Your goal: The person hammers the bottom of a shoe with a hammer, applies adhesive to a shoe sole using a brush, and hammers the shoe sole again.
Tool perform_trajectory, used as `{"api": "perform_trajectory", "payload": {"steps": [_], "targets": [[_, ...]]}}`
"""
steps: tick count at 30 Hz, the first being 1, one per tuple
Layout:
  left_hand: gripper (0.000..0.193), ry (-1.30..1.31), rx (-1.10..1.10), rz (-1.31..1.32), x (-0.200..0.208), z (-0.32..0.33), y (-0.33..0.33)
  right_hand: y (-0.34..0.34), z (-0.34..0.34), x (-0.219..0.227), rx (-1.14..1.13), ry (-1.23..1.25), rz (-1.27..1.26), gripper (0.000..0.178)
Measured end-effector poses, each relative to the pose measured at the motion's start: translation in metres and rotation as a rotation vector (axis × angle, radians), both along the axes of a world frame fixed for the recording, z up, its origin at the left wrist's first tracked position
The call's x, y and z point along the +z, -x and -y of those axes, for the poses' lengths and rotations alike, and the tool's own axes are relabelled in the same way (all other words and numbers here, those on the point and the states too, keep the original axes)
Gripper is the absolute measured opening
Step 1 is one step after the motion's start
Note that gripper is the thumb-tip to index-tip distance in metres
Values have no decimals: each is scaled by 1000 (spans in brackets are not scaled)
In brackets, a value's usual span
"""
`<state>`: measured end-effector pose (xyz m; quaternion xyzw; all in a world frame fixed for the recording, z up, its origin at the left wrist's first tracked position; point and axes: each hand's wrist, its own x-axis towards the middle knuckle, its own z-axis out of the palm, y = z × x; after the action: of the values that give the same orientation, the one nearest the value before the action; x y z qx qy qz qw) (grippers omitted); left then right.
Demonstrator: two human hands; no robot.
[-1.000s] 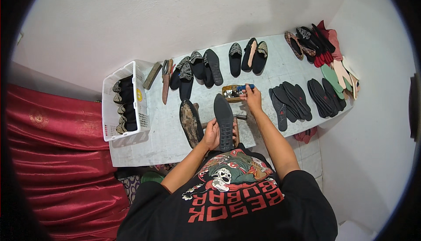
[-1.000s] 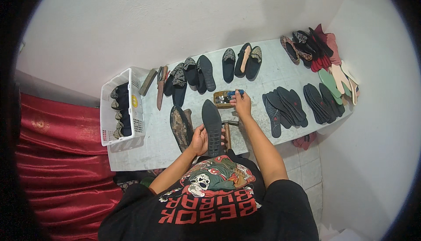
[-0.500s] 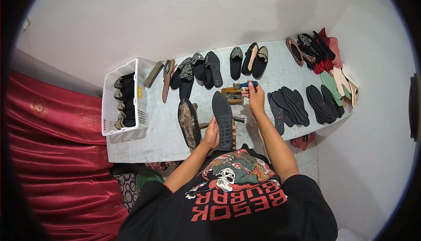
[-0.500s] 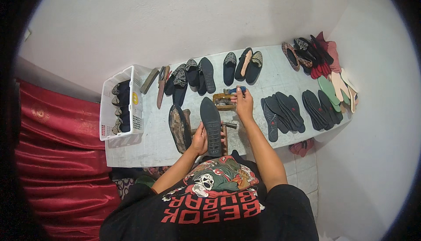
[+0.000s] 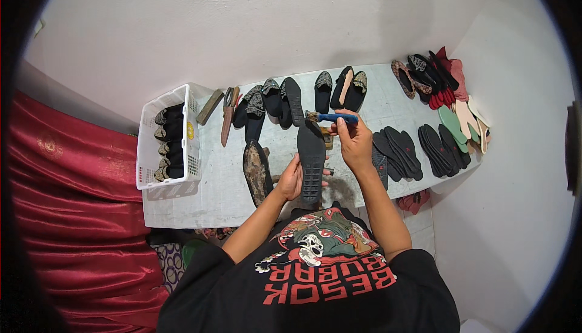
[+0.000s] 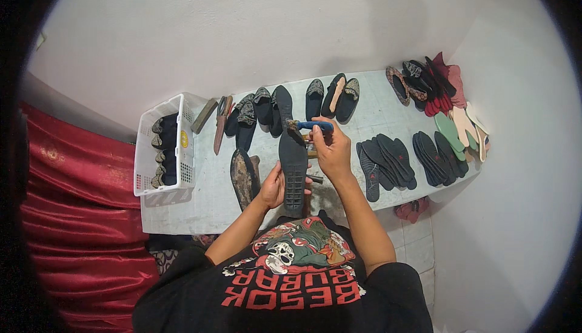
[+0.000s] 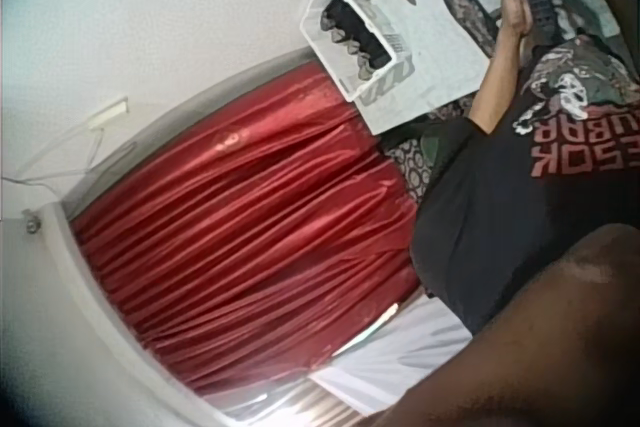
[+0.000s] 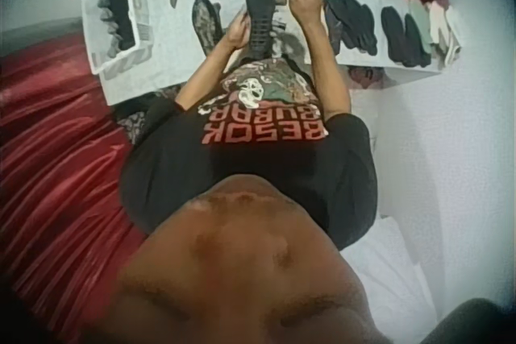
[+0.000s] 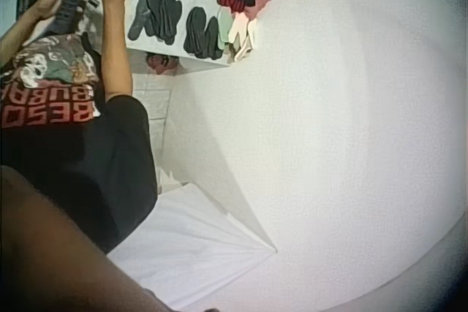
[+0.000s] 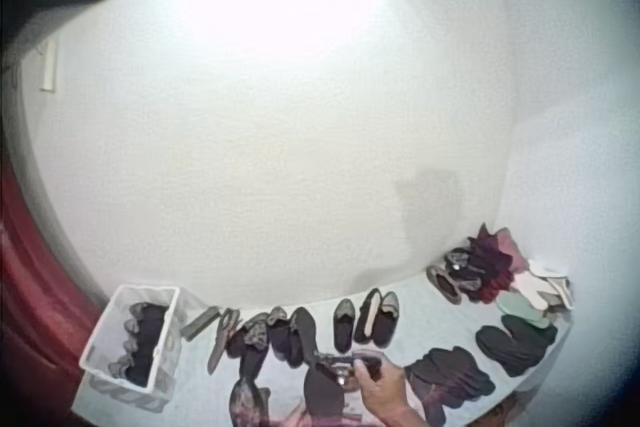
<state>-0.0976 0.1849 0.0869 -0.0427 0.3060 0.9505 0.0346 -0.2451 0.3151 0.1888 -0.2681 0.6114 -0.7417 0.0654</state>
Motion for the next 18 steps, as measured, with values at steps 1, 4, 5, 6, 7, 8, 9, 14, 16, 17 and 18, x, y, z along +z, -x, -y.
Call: {"api": "perform_trajectory", "payload": {"steps": [1,4,5,6,7,8,9,14,16,17,18], "targets": [[70,2,-6,0,1,2,0,-1,0,1,-6,-23,-20,20],[70,2,-48,-5,4,7,2,-1,1,1,-31,-59,-70,21],[70,-3,-58,-9,5,7,2,-1,1,1,-42,-75,-100,21],[70,-9,-67,-13,6,7,2,-2,1,1,-49,-75,-100,21],[70,-9,-74,-15,7,7,3,-3,1,2,-54,-92,-107,22],[70,-3,-67,-6,8,6,3,-5,1,3,-59,-109,-113,22],[70,3,-58,3,8,7,3,-8,1,5,-62,-110,-115,22],[71,-42,-80,-11,6,12,4,-32,-1,24,58,-207,-136,21],[71,-53,-89,-37,6,11,6,-31,0,23,52,-176,-192,23],[72,-73,-91,-45,5,11,7,-28,-1,24,23,-198,-215,23],[72,-90,-94,-54,7,10,8,-24,-2,28,-7,-216,-239,23]]}}
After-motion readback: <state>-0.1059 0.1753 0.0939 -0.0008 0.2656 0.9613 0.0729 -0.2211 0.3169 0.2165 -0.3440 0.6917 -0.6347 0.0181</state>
